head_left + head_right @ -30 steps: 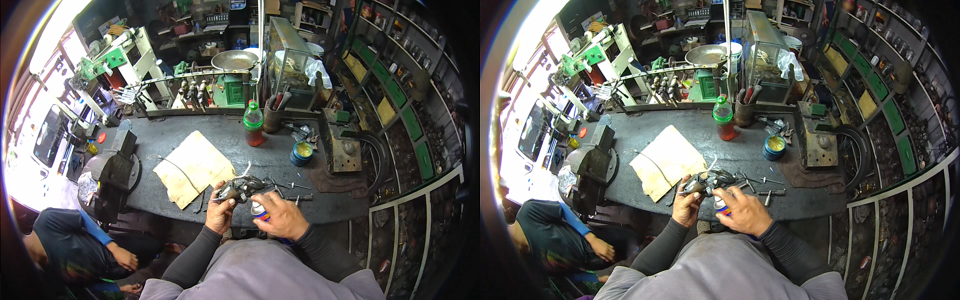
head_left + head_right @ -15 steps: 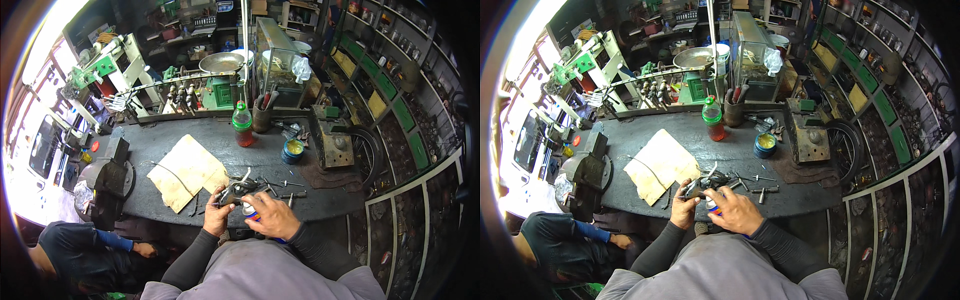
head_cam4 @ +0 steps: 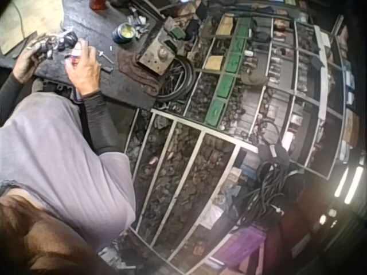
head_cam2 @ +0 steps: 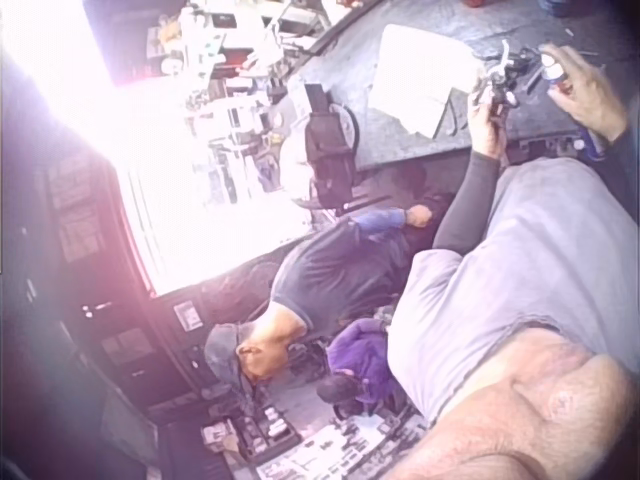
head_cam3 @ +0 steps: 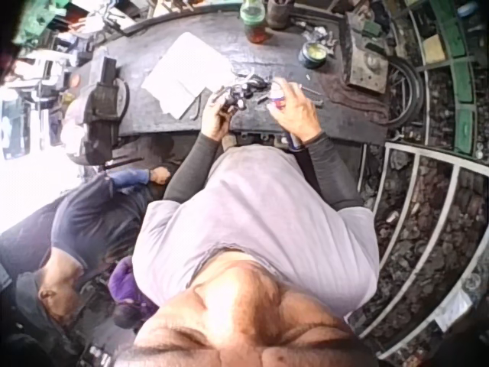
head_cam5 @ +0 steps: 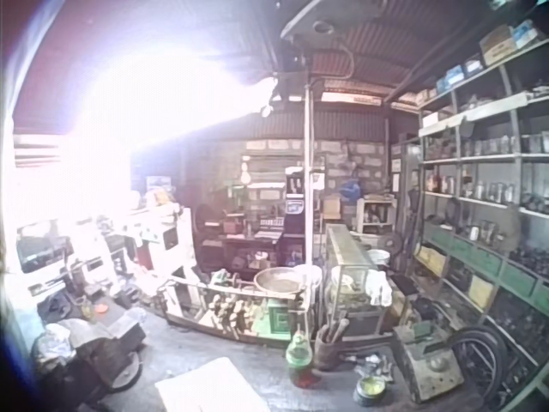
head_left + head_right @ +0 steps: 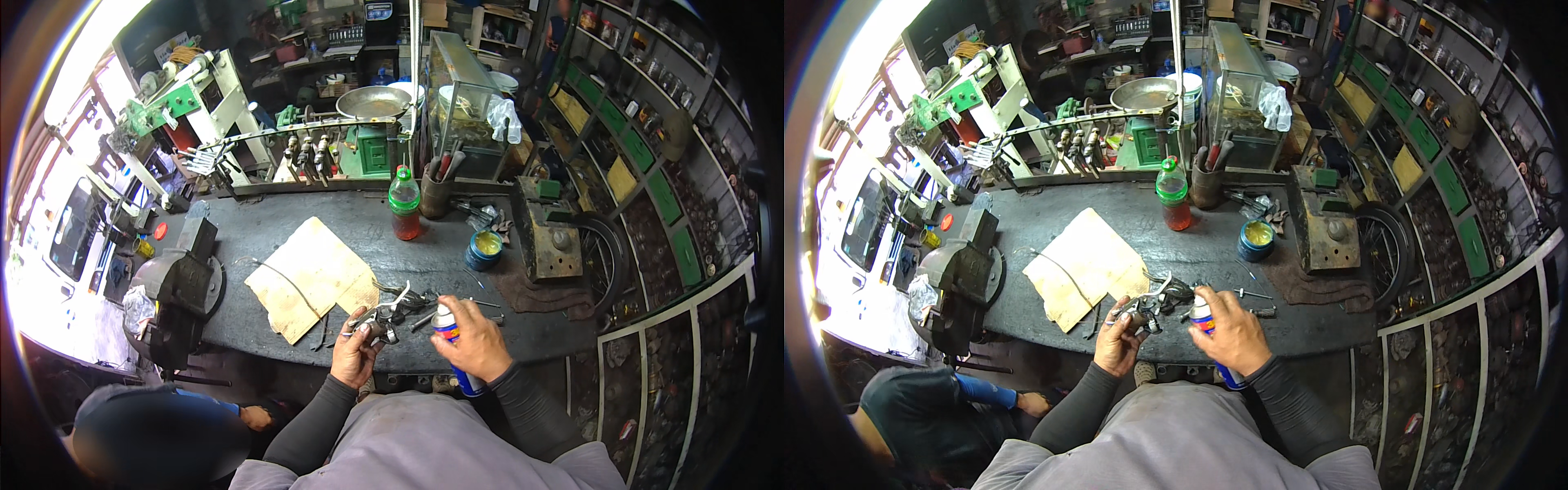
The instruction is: The person disassembles a small mechanical part, sprays it with lubricant, and reassembles it using hand tools on a workbench. The person handles the part and tools directly without visible power tools.
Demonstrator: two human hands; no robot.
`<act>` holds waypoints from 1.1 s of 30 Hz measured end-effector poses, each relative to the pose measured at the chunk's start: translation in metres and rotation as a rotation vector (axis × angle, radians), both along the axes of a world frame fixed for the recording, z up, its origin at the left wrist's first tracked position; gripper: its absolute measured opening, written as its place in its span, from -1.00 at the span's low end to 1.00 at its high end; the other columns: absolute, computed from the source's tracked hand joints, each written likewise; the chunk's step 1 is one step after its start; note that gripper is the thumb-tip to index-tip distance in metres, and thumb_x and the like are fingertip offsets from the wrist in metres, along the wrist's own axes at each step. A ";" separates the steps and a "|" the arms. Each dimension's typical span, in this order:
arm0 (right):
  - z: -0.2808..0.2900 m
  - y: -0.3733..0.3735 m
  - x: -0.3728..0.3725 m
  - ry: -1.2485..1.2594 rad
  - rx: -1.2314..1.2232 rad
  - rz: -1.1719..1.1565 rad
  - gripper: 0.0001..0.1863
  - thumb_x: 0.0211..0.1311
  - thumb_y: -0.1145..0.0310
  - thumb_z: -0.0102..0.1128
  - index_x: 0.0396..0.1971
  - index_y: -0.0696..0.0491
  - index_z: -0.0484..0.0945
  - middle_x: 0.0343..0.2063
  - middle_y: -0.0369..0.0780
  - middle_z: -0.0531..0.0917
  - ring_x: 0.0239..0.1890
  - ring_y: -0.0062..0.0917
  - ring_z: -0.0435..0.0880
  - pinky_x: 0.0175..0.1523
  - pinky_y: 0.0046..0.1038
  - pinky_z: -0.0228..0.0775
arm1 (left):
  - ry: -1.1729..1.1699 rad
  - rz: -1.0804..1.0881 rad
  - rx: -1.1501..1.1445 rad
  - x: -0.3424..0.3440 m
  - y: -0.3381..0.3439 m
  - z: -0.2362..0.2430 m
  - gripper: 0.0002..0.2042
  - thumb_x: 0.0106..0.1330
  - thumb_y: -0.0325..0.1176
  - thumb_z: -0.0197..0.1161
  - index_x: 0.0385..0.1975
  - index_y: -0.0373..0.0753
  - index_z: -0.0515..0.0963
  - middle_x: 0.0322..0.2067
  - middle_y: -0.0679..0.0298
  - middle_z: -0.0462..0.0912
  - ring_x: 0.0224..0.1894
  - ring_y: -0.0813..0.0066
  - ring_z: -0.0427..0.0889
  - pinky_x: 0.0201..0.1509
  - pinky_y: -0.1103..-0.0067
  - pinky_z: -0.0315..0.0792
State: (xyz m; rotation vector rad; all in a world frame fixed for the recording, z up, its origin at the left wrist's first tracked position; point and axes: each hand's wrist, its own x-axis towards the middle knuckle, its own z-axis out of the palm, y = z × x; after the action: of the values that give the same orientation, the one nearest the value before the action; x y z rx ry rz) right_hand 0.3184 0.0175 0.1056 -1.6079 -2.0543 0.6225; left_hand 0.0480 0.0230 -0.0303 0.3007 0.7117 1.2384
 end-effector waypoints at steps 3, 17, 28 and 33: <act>-0.007 -0.005 -0.014 0.074 0.042 0.158 -0.26 0.27 0.15 0.54 0.42 -0.10 0.44 0.09 -0.05 0.63 0.00 0.02 0.79 0.05 -0.03 0.71 | -0.056 0.025 -0.048 0.004 0.001 0.005 -0.56 0.65 -0.17 0.28 0.46 0.04 0.41 0.22 0.33 0.67 0.27 0.30 0.66 0.26 0.00 0.57; -0.019 -0.007 -0.023 -0.055 0.044 0.190 -0.27 0.24 0.15 0.57 0.40 -0.10 0.49 0.05 -0.07 0.64 -0.13 -0.02 0.82 -0.07 -0.05 0.74 | 0.033 0.202 -0.088 0.018 0.000 0.006 -0.66 0.63 -0.23 0.32 0.26 0.11 0.36 0.21 0.28 0.67 0.31 0.15 0.62 0.24 -0.05 0.57; -0.023 -0.004 -0.033 -0.015 0.118 0.315 -0.24 0.26 0.07 0.56 0.43 -0.16 0.46 -0.04 -0.03 0.62 -0.23 -0.05 0.82 -0.19 -0.05 0.73 | -0.274 0.084 -0.115 0.011 0.008 -0.007 -0.88 0.63 -0.19 0.28 0.06 0.10 0.59 0.19 0.33 0.71 0.34 0.16 0.62 0.38 -0.04 0.49; -0.023 -0.004 -0.032 -0.007 0.097 0.298 -0.22 0.27 0.08 0.56 0.45 -0.13 0.44 0.03 -0.03 0.63 -0.18 -0.02 0.83 -0.12 -0.06 0.74 | -0.321 0.118 -0.138 0.016 0.007 0.000 -0.83 0.60 -0.19 0.30 0.09 0.08 0.66 0.16 0.30 0.76 0.27 0.19 0.69 0.36 0.02 0.51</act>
State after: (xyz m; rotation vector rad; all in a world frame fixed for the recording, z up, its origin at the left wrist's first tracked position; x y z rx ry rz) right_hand 0.2863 0.0137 0.0828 -1.2619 -2.3129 0.6067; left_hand 0.0645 0.0295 -0.0308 -0.0558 0.5386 1.3049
